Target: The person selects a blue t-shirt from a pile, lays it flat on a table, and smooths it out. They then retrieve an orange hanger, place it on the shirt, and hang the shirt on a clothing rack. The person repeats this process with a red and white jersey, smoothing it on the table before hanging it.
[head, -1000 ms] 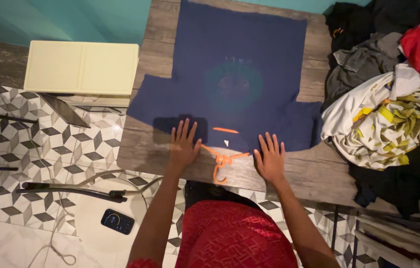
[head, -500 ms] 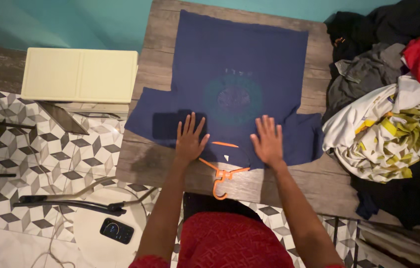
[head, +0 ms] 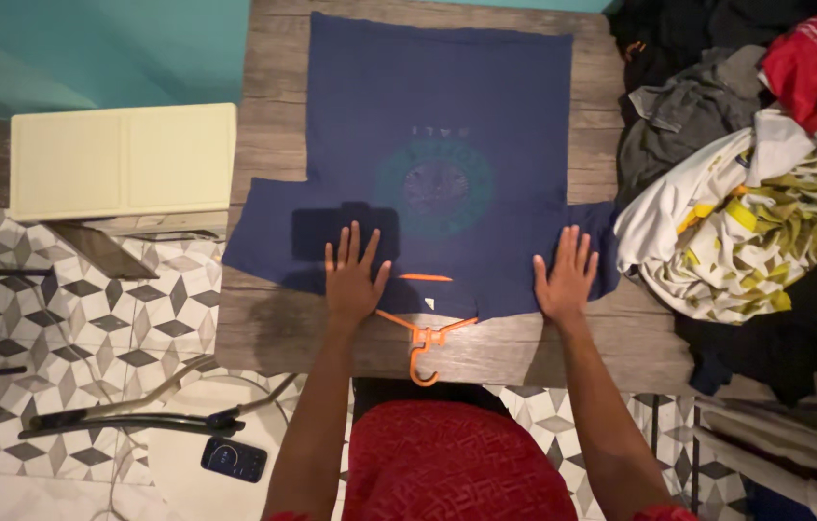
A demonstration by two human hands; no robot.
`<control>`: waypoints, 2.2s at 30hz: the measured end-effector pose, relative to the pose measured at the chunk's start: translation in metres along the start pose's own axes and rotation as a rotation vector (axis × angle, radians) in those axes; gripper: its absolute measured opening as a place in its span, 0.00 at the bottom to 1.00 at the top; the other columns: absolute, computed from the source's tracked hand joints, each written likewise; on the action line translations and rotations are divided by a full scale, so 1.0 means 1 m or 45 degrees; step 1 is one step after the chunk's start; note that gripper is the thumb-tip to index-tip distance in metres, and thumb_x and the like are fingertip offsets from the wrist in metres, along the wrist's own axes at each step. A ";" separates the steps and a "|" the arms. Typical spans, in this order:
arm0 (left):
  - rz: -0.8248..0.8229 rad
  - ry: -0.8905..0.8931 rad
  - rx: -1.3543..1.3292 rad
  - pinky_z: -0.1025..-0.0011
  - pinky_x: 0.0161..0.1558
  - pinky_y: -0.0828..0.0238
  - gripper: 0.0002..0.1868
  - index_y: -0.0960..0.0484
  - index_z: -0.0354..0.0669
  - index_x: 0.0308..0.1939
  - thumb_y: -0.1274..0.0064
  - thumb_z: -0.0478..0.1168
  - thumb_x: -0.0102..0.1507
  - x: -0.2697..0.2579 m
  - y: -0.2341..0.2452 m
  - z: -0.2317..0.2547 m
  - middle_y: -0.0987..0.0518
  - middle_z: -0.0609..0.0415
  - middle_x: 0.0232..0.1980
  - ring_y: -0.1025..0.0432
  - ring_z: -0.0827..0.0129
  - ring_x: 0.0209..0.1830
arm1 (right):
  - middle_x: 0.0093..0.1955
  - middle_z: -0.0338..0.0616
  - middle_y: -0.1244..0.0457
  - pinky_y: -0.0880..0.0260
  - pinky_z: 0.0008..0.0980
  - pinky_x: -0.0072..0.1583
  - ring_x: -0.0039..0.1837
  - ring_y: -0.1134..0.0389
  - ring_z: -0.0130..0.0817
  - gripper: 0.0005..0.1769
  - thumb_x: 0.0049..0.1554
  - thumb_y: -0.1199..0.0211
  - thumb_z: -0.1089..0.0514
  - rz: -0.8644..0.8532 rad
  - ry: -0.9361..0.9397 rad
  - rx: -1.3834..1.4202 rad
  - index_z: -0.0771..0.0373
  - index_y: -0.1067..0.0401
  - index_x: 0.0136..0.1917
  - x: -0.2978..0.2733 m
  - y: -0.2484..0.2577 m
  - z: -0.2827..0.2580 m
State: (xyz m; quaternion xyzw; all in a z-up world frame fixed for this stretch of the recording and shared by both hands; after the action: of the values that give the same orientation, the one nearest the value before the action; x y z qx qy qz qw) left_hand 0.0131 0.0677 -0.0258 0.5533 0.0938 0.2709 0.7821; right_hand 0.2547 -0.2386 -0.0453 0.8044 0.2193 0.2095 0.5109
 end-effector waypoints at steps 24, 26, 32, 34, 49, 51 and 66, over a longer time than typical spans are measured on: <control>-0.014 0.009 -0.021 0.39 0.75 0.59 0.33 0.33 0.55 0.77 0.53 0.57 0.68 -0.005 0.003 -0.004 0.44 0.42 0.82 0.49 0.48 0.81 | 0.85 0.64 0.56 0.60 0.57 0.80 0.85 0.58 0.61 0.39 0.70 0.53 0.43 0.103 -0.016 -0.083 0.74 0.51 0.82 0.026 0.006 0.036; -0.006 0.007 -0.020 0.39 0.75 0.60 0.33 0.33 0.55 0.77 0.53 0.56 0.69 -0.005 0.004 -0.004 0.44 0.42 0.82 0.49 0.48 0.82 | 0.84 0.59 0.54 0.60 0.58 0.80 0.85 0.56 0.57 0.37 0.68 0.52 0.43 -0.035 0.181 -0.119 0.69 0.48 0.81 0.019 -0.001 0.023; -0.012 0.020 0.007 0.39 0.75 0.58 0.33 0.33 0.56 0.76 0.53 0.57 0.68 -0.008 0.006 -0.003 0.43 0.43 0.82 0.48 0.49 0.82 | 0.85 0.64 0.55 0.57 0.58 0.80 0.85 0.57 0.61 0.36 0.72 0.54 0.44 0.184 -0.095 0.010 0.72 0.49 0.82 0.016 0.020 0.045; -0.017 0.006 -0.003 0.39 0.75 0.58 0.33 0.33 0.55 0.76 0.52 0.57 0.68 -0.006 0.006 -0.003 0.44 0.41 0.82 0.48 0.48 0.81 | 0.85 0.65 0.55 0.57 0.59 0.79 0.85 0.56 0.62 0.35 0.72 0.53 0.43 0.217 -0.125 -0.045 0.70 0.47 0.81 0.019 0.015 0.044; 0.022 0.011 0.011 0.40 0.75 0.58 0.34 0.33 0.53 0.76 0.52 0.56 0.67 -0.008 0.008 -0.003 0.43 0.41 0.81 0.49 0.48 0.81 | 0.83 0.64 0.54 0.61 0.62 0.79 0.84 0.57 0.65 0.36 0.66 0.50 0.41 0.066 -0.015 -0.161 0.65 0.43 0.79 0.002 -0.018 -0.032; 0.030 0.004 -0.007 0.41 0.75 0.58 0.33 0.32 0.52 0.75 0.52 0.56 0.67 -0.009 0.009 -0.003 0.42 0.41 0.81 0.49 0.48 0.81 | 0.83 0.66 0.56 0.65 0.65 0.76 0.82 0.60 0.68 0.38 0.65 0.49 0.41 0.052 -0.148 -0.201 0.66 0.43 0.79 -0.002 -0.023 -0.054; 0.270 0.265 0.077 0.42 0.74 0.51 0.31 0.31 0.48 0.74 0.51 0.53 0.70 -0.008 0.039 -0.110 0.39 0.36 0.79 0.45 0.42 0.79 | 0.84 0.60 0.56 0.66 0.62 0.78 0.84 0.59 0.57 0.35 0.65 0.51 0.43 -0.358 0.623 0.115 0.62 0.44 0.80 -0.036 -0.061 -0.222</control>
State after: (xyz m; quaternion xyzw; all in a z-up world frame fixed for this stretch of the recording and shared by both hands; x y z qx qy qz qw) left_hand -0.0549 0.1628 -0.0324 0.5523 0.1235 0.4048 0.7182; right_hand 0.0929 -0.0737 -0.0190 0.7136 0.4544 0.3146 0.4304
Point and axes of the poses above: each hand's wrist, its own x-axis towards the middle knuckle, its own y-axis out of the back of the hand, z = x × y, the point moved 3 cm from there along x, towards the middle knuckle
